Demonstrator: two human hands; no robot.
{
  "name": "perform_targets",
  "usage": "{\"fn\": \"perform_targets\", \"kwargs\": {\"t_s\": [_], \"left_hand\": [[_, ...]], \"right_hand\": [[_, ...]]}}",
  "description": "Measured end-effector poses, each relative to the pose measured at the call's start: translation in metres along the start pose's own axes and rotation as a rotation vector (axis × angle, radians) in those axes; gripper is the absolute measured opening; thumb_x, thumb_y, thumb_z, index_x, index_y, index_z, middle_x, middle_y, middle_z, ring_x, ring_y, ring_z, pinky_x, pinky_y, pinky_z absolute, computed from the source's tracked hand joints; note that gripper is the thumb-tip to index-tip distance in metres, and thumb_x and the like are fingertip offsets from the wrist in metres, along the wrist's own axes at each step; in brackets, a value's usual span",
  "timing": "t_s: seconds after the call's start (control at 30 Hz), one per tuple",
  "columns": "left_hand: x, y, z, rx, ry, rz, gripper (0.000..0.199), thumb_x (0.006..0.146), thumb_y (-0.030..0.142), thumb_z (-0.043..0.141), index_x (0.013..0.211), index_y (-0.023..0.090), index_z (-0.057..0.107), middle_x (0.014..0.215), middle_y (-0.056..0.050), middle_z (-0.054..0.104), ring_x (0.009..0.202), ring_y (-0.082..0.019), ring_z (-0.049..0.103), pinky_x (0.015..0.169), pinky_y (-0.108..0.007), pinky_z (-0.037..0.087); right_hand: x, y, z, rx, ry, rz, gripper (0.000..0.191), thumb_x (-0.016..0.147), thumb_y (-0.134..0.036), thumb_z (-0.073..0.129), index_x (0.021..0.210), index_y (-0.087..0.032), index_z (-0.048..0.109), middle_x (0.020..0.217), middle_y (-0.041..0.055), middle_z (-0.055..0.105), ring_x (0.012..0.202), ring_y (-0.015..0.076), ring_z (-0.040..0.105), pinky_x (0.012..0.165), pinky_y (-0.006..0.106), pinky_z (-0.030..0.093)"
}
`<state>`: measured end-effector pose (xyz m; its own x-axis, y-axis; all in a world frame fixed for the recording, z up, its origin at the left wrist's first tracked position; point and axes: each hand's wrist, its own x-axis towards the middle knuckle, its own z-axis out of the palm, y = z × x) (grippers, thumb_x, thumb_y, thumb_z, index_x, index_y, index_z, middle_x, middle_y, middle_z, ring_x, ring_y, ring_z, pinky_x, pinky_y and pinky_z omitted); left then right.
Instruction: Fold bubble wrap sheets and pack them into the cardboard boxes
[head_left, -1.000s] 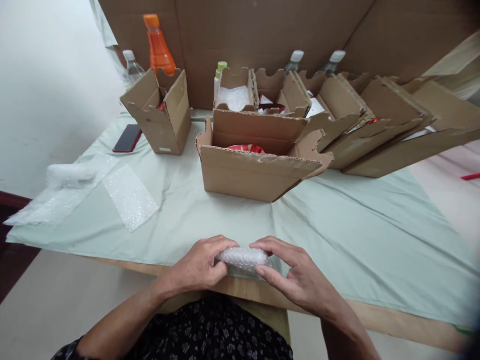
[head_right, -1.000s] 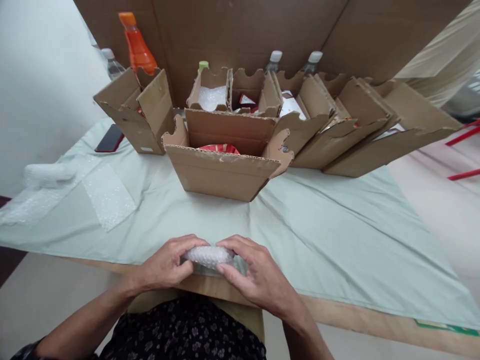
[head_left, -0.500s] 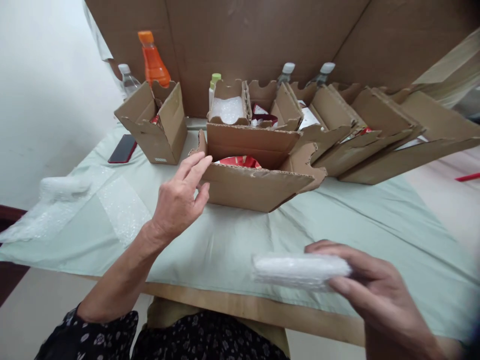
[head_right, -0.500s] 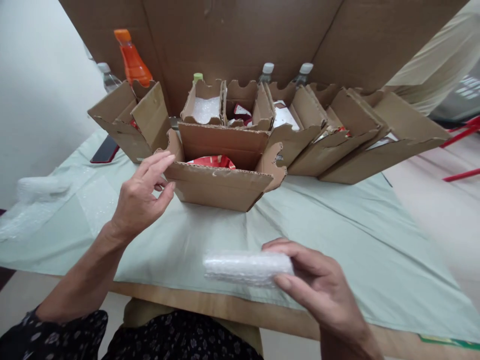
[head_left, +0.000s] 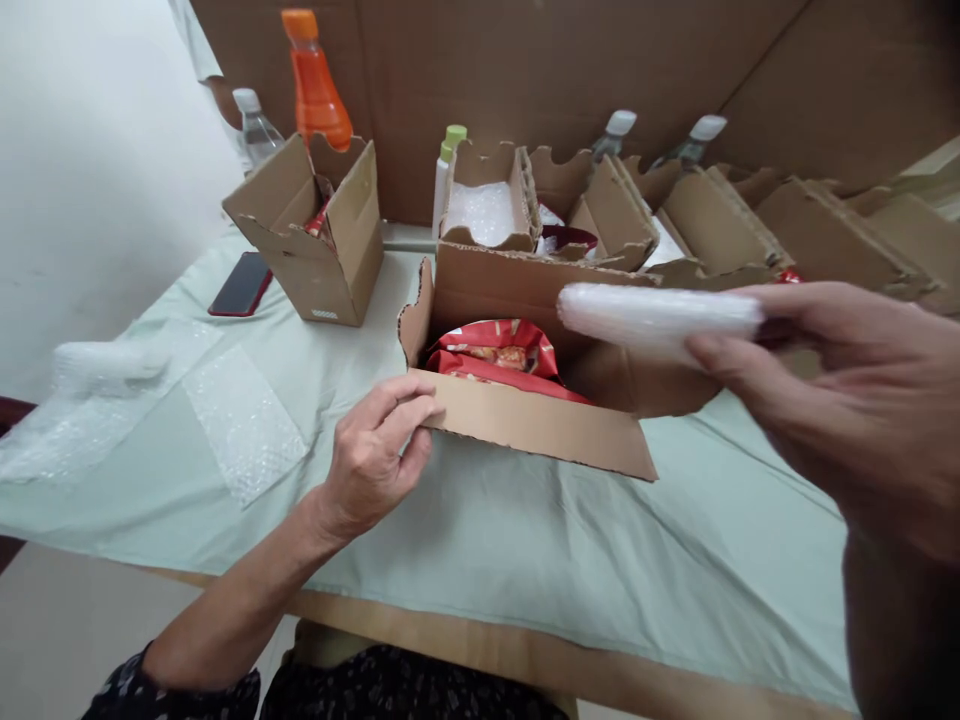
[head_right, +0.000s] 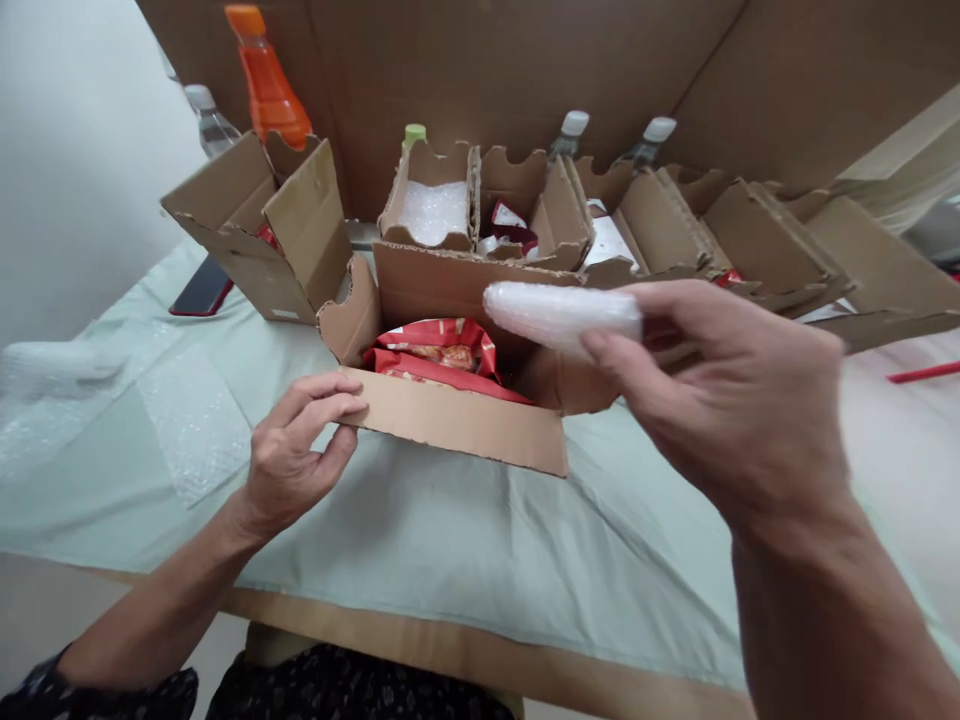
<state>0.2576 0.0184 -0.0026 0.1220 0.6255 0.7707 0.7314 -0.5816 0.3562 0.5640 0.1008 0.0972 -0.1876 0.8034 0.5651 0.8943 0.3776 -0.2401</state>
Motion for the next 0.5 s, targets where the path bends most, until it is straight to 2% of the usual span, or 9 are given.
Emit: {"fn": "perform_targets", "kwargs": {"t_s": [0.07,0.17,0.23,0.3,0.4,0.5], "left_hand": [[-0.001,-0.001,0.001,-0.014,0.007,-0.009,0.033,0.087,-0.004,0.059,0.110,0.019,0.067,0.117,-0.009,0.071,0.107,-0.018,0.073,0.094,-0.030,0.063],[-0.001,-0.003,0.003,-0.019,0.011,-0.018,0.033,0.087,-0.004,0.059,0.111,0.018,0.066,0.118,-0.009,0.071,0.108,-0.018,0.072,0.093,-0.030,0.063],[-0.002,-0.004,0.004,-0.026,0.011,-0.022,0.033,0.087,-0.003,0.059,0.111,0.018,0.066,0.118,-0.009,0.070,0.108,-0.018,0.072,0.093,-0.030,0.063],[-0.002,-0.004,0.004,-0.039,0.012,-0.029,0.034,0.087,-0.003,0.059,0.112,0.019,0.066,0.117,-0.009,0.070,0.108,-0.018,0.072,0.094,-0.030,0.063],[-0.002,-0.004,0.005,-0.052,0.020,-0.039,0.035,0.087,-0.004,0.060,0.112,0.020,0.066,0.117,-0.008,0.070,0.108,-0.017,0.072,0.094,-0.030,0.063],[-0.002,-0.003,0.005,-0.055,0.029,-0.042,0.035,0.086,-0.005,0.060,0.111,0.019,0.066,0.117,-0.008,0.070,0.108,-0.017,0.072,0.096,-0.030,0.062]], "right_hand": [[0.019,-0.005,0.013,-0.215,-0.147,-0.072,0.036,0.092,-0.054,0.059,0.097,-0.023,0.077,0.079,0.0077,0.072,0.070,0.0222,0.061,0.063,0.035,0.041],[0.043,-0.019,0.029,-0.599,-0.401,-0.161,0.030,0.089,-0.044,0.058,0.086,-0.019,0.075,0.077,0.0126,0.071,0.072,0.0265,0.062,0.068,0.038,0.035],[0.054,-0.032,0.033,-0.733,-0.516,-0.211,0.030,0.091,-0.040,0.055,0.084,-0.017,0.073,0.078,0.0142,0.073,0.072,0.0259,0.062,0.071,0.039,0.035],[0.063,-0.043,0.032,-0.781,-0.596,-0.222,0.032,0.092,-0.039,0.053,0.078,-0.017,0.072,0.076,0.0137,0.073,0.070,0.0243,0.062,0.072,0.038,0.035],[0.073,-0.055,0.027,-0.791,-0.705,-0.140,0.034,0.091,-0.041,0.055,0.074,-0.018,0.073,0.080,0.0141,0.075,0.071,0.0244,0.064,0.067,0.035,0.036],[0.075,-0.061,0.032,-0.766,-0.798,-0.118,0.034,0.094,-0.038,0.053,0.083,-0.017,0.077,0.092,0.0170,0.078,0.084,0.0287,0.071,0.064,0.034,0.037]]}}
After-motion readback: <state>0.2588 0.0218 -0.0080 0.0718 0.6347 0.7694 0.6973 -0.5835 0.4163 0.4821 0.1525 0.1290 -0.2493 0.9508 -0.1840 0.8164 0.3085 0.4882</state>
